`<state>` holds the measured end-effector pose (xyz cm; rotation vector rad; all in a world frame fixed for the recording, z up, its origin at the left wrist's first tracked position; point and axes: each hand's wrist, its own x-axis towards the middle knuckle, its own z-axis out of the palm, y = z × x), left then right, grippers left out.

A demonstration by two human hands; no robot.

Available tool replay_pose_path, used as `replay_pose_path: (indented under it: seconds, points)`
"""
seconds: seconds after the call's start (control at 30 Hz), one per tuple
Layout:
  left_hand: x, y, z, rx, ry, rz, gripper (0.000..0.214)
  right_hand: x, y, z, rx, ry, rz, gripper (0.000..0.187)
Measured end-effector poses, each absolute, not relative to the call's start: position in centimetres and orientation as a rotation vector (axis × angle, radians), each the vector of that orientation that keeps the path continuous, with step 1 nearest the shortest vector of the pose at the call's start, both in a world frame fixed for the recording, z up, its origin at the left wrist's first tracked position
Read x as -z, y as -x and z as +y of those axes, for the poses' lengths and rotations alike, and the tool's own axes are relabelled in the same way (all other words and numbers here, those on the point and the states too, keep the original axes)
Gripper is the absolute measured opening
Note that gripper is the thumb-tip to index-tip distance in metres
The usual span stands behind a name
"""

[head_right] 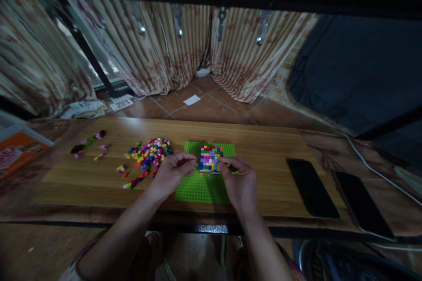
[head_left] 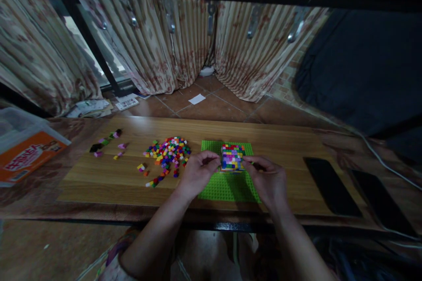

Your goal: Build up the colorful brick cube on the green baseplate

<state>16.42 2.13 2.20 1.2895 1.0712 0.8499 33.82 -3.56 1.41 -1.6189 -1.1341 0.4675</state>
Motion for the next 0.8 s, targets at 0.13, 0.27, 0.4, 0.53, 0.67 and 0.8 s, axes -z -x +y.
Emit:
replay_pose_path:
  seconds: [0.13, 0.27, 0.4, 0.53, 0.67, 0.8]
  points:
    - [-2.1, -16.2, 2.1, -0.846, -1.318, 1.068, 0.014, -1.6, -33.7, -3.7, -0.445, 1.662, -1.146, 0.017]
    - [-1.8, -16.0, 2.2, -0.848, -1.341, 1.061, 0.014, -1.8, -33.7, -3.7, -0.479, 1.664, -1.101, 0.023]
    - [-1.6, -15.9, 2.2, -0.85, -1.344, 1.061, 0.014, -1.8, -33.9, -3.6, -0.501, 1.641, -1.004, 0.028]
    - [-1.6, -15.8, 2.3, -0.857, -1.32, 1.054, 0.015, -1.5, -34.2, -3.1, -0.535, 1.65, -0.889, 0.036]
    - [-1.7, -15.9, 2.1, -0.854, -1.333, 1.058, 0.014, -0.7, -34.1, -2.7, -0.666, 1.67, -0.833, 0.048]
    - [-1.8, -16.0, 1.9, -0.86, -1.363, 1.045, 0.013, -0.8, -33.6, -2.4, -0.718, 1.702, -0.823, 0.049]
